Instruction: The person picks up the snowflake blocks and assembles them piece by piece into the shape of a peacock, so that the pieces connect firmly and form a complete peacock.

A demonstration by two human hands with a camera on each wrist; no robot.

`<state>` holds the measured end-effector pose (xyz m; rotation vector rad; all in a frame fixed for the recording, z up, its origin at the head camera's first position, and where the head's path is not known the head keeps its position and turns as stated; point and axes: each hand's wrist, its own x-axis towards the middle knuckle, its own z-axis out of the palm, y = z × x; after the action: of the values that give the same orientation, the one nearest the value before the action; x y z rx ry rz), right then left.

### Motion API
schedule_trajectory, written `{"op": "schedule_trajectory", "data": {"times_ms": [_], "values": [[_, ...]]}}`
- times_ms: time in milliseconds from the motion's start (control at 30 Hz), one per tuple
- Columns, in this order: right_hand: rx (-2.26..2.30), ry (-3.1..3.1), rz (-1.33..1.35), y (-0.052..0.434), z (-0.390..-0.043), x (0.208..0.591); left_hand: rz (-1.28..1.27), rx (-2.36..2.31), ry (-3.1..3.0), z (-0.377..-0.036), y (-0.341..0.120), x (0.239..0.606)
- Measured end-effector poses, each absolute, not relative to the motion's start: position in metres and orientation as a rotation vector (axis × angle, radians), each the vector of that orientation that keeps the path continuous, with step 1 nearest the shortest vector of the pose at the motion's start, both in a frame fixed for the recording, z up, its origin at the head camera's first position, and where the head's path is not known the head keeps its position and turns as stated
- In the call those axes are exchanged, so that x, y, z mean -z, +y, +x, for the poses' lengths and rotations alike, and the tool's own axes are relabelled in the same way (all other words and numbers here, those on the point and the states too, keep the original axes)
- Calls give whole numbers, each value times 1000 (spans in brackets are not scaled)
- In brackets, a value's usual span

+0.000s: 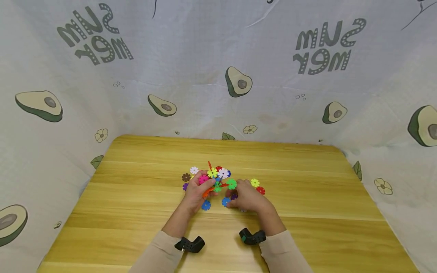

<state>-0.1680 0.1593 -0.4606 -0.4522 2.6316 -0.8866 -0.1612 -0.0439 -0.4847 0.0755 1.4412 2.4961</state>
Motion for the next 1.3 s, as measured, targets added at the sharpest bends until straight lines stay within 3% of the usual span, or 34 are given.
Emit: {"op": "schedule_trajectory", "data": {"times_ms": [433, 667, 1300], "values": [[1491, 2673, -165, 178, -175, 457, 140, -2307, 1541, -161, -43, 484], [1904, 2409, -353, 180, -177, 458, 253, -2239, 1514, -158, -45, 484], [1966, 2351, -491, 171, -172, 454, 295, -2235, 1446, -158, -46, 485]]}}
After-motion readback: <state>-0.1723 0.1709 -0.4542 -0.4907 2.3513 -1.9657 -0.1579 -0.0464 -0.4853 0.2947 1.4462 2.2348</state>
